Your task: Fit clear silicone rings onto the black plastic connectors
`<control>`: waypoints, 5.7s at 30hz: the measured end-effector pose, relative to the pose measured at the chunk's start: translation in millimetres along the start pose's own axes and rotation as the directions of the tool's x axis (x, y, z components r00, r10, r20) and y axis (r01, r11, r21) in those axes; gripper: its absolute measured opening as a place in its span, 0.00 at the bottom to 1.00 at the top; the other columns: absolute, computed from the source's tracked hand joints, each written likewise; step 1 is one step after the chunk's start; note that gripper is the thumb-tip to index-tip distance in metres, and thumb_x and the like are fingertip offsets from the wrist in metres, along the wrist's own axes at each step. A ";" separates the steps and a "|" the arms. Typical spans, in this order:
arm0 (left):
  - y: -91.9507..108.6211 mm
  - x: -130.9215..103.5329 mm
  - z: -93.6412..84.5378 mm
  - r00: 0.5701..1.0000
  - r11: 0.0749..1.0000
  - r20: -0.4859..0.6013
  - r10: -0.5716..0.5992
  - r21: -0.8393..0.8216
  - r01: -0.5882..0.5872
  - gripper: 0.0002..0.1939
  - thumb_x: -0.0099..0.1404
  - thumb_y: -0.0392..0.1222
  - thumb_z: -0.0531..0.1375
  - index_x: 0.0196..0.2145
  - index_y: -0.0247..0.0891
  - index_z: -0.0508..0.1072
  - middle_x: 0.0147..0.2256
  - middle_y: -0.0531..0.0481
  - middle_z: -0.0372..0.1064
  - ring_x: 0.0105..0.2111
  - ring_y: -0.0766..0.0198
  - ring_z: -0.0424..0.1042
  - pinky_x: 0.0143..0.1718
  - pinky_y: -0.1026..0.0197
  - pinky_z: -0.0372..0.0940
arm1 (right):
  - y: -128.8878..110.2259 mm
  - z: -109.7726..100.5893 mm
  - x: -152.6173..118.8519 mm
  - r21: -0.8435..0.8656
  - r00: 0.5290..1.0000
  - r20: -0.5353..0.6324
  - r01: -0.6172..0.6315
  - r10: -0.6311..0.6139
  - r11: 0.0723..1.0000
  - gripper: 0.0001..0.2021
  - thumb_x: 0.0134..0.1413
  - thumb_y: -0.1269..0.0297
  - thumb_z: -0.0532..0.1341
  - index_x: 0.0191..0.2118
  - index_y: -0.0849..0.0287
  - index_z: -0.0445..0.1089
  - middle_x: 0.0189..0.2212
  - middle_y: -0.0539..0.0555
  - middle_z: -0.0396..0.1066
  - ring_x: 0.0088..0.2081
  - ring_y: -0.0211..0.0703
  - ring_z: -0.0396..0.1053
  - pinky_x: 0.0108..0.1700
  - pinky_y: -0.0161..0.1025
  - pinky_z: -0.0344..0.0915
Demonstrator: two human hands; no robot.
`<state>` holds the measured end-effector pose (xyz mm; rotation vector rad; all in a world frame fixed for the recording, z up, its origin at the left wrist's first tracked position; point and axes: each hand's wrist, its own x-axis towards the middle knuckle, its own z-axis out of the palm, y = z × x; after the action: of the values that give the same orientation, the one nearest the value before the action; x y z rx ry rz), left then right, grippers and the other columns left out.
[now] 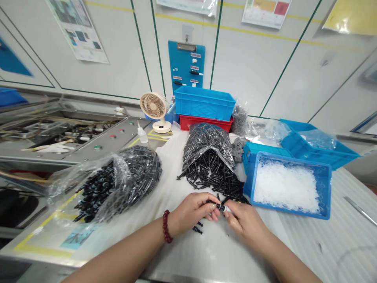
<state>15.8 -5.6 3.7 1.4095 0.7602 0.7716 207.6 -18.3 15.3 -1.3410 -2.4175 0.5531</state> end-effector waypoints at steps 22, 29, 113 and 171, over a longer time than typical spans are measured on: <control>-7.8 -3.8 1.3 0.974 0.966 -0.141 0.175 0.216 -0.142 0.05 0.65 0.40 0.51 0.35 0.36 0.62 0.30 0.49 0.70 0.29 0.66 0.72 0.31 0.63 0.69 | -1.9 -2.7 -1.3 0.128 1.000 -0.008 -0.027 0.028 0.991 0.11 0.59 0.63 0.45 0.31 0.57 0.60 0.24 0.50 0.64 0.26 0.38 0.61 0.28 0.34 0.55; -0.7 -6.4 -0.5 0.974 0.952 -0.112 0.196 0.262 -0.162 0.05 0.64 0.39 0.51 0.35 0.35 0.63 0.30 0.48 0.71 0.29 0.66 0.72 0.32 0.64 0.69 | -2.0 -2.0 -1.3 0.097 1.000 0.001 0.018 -0.018 0.995 0.12 0.61 0.63 0.44 0.30 0.57 0.60 0.24 0.50 0.64 0.25 0.37 0.60 0.28 0.34 0.54; 3.8 10.6 -10.3 0.966 0.910 -0.207 0.158 0.410 -0.062 0.04 0.57 0.36 0.51 0.29 0.36 0.64 0.27 0.53 0.63 0.29 0.66 0.62 0.31 0.65 0.59 | 5.1 -5.7 -0.4 0.003 0.989 -0.074 -0.131 0.131 0.991 0.13 0.57 0.62 0.45 0.22 0.56 0.53 0.18 0.47 0.58 0.20 0.35 0.54 0.24 0.33 0.46; 4.0 -1.3 -1.3 0.992 0.831 0.041 0.123 0.542 -0.125 0.08 0.64 0.35 0.53 0.36 0.36 0.72 0.23 0.54 0.72 0.24 0.68 0.71 0.33 0.67 0.64 | -2.7 4.1 -0.6 -0.185 0.985 0.084 -0.132 0.150 0.974 0.10 0.54 0.65 0.50 0.24 0.58 0.62 0.21 0.50 0.66 0.24 0.37 0.61 0.26 0.34 0.44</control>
<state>13.9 -6.0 7.7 1.9912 0.9376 0.6759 204.1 -20.8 13.0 -1.6050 -2.5138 0.4554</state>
